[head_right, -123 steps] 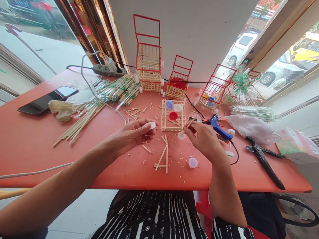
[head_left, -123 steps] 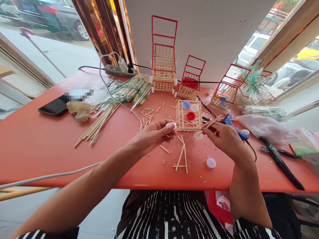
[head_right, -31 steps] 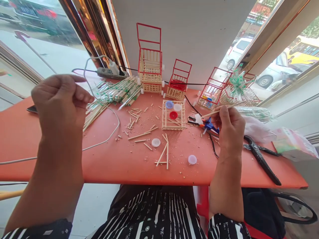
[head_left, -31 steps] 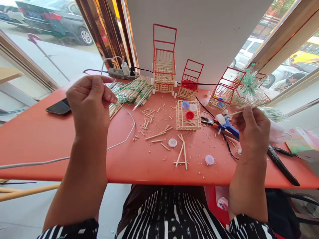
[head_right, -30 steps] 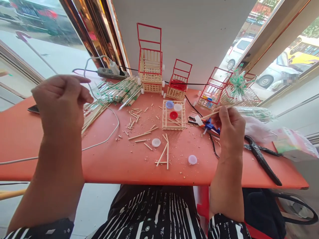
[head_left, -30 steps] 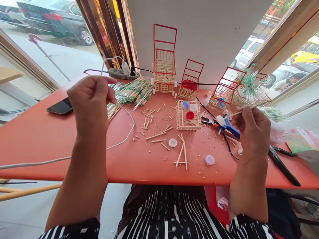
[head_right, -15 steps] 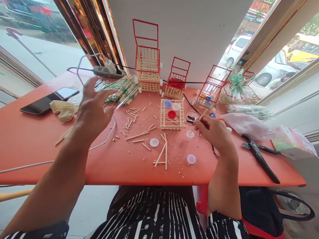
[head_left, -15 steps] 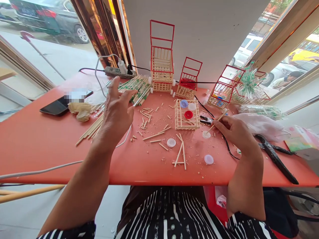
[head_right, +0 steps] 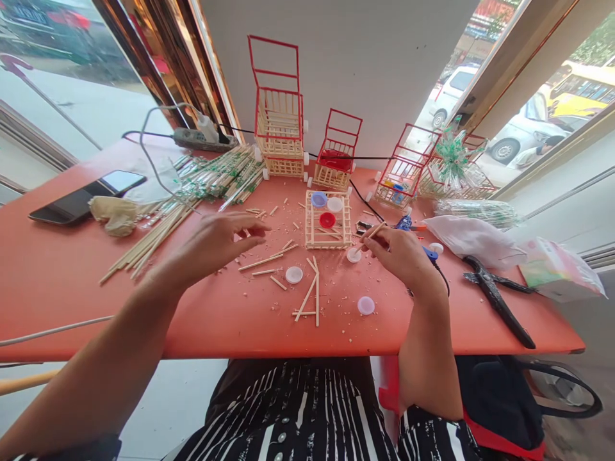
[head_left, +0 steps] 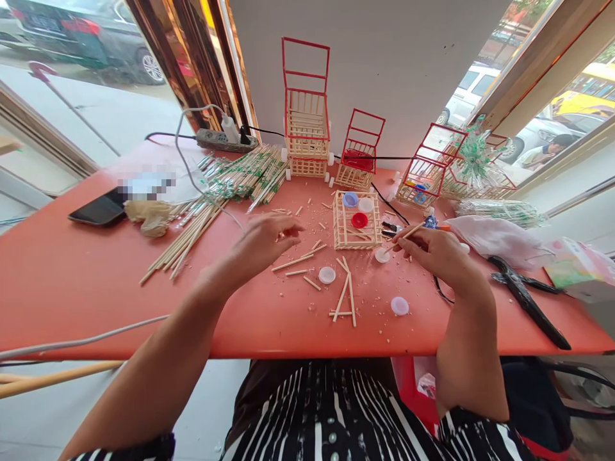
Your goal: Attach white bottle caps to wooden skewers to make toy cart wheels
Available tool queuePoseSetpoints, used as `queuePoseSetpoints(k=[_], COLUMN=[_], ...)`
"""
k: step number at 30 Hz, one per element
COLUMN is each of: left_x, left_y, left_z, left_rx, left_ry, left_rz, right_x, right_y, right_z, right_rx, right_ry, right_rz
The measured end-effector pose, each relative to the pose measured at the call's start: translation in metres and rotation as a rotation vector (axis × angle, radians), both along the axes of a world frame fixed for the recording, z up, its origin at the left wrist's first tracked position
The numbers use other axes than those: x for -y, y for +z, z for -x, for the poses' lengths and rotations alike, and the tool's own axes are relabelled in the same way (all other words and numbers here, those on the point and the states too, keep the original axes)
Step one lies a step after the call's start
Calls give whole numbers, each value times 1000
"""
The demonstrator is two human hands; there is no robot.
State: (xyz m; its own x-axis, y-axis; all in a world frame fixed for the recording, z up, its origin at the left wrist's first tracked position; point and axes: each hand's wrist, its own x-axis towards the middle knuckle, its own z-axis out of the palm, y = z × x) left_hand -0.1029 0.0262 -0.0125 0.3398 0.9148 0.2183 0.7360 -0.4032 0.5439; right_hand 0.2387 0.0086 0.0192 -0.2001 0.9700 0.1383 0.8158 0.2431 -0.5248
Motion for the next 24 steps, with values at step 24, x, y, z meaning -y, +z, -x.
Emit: queuePoseSetpoints(k=[24], left_x=[14], left_y=[-11], left_z=[-23], left_rx=[213], left_ry=[-305], left_rz=[174], right_x=[18], right_y=[4], right_z=[21], right_rx=[-441], right_ry=[226], right_rz=[-24])
